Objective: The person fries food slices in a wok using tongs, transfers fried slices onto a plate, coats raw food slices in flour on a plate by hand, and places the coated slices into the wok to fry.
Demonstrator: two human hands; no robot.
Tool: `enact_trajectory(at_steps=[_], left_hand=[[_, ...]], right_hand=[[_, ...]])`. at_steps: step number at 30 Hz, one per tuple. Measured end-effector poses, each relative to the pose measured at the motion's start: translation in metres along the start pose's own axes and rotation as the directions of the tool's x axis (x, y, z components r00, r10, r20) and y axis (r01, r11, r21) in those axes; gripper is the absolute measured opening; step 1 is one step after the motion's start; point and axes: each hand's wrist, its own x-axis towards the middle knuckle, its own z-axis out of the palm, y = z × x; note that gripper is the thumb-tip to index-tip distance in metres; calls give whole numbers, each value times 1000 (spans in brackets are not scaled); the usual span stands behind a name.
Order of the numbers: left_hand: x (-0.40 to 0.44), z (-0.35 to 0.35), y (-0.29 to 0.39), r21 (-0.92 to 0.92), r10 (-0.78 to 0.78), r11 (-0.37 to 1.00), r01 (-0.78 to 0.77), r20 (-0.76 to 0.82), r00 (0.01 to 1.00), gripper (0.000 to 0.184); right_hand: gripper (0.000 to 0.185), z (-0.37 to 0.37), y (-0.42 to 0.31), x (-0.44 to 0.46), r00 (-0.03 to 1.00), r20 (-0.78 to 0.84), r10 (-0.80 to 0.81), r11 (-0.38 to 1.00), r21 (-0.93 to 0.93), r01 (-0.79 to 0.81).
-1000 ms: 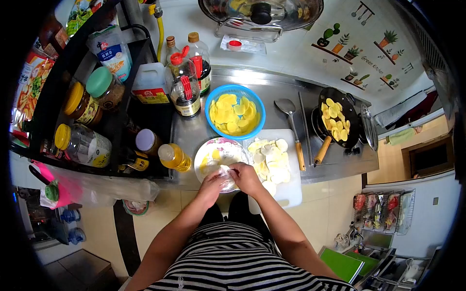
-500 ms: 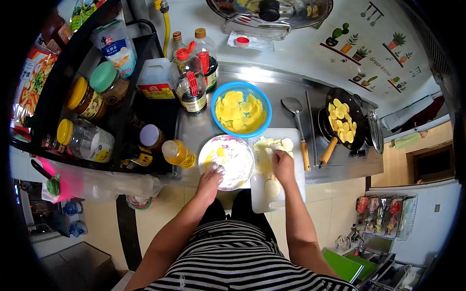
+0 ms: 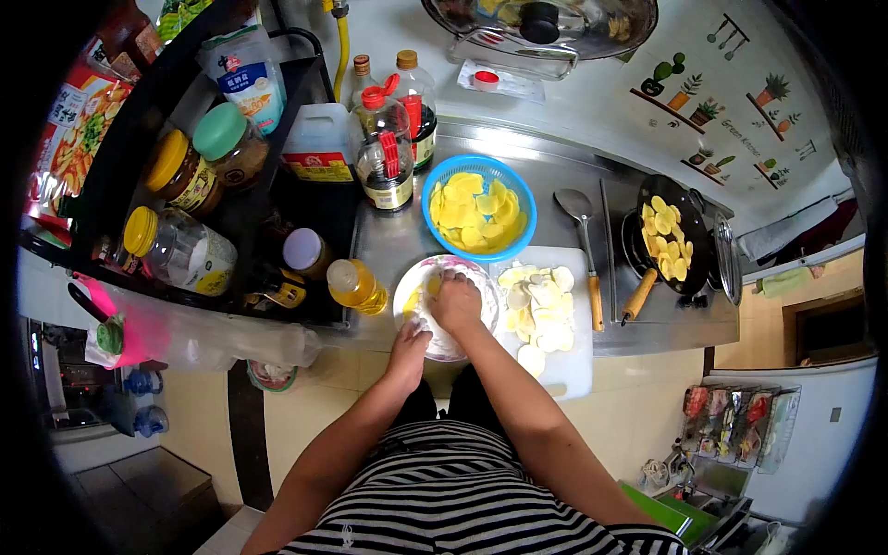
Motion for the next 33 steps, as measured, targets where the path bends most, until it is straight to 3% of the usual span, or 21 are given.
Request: enact_trajectory(at_steps=[2,3,5,7,9,10,13,14,18,20,21,23,26,29,32,33], left_hand=[[3,-3,-2,-4,6,1000,-6,23,1000,40],[4,-4,-4,-8,8,1000,-8,47,999,40],[6,-6,-9,1,14,1000,-14,41,999,41],[10,-9,-11,12,17,1000,-18,37,999,41],[13,-11,-13,54,20,998,-23,62,998,44],[14,-12,-12,50,19,999,-22,61,998,44],[11,-11,-6,25,-2,1000,-1,125,992,46],[8,-9,-4,10,-9,1000,8,122,993,45],[12,-6,-2,52,-54,998,48,120,991,43],[15,-6,-3,55,-47,998,39,149,988,42],[16,-5,-3,55,-38,998,29,174,984,41],[18,-2,-4,54,-38,998,29,176,984,40],[25,-2,-5,51,-46,998,37,175,983,36],[34,-4,-5,46,-55,998,48,171,984,31],[28,0,3,11,-26,1000,25,148,989,27],[23,2,9,-22,6,1000,-3,130,991,26]], right_hand=[[38,5,-2,6,992,81,97,995,-17,-96],[38,5,-1,9,992,83,91,996,-21,-90],[36,1,6,12,968,245,49,992,101,-76],[37,-6,14,4,975,224,-14,987,160,-22],[36,-14,18,-10,987,97,-125,990,79,118],[33,-18,17,-19,991,-16,-136,983,126,137],[26,-18,28,-37,988,-126,-92,958,260,122],[28,-16,32,-39,996,-86,-28,939,340,56],[24,-17,40,-44,980,-198,-29,923,371,103],[20,-27,36,-45,990,-141,8,796,600,79],[20,-27,38,-44,990,-142,13,796,601,76],[15,-26,45,-41,952,-293,-90,834,500,233],[13,-22,53,-44,935,-328,-136,882,390,265],[14,-30,44,-56,957,-280,-82,921,345,180],[19,-10,44,-59,914,-290,-285,919,189,346],[18,-7,41,-62,921,-219,-320,922,149,356]])
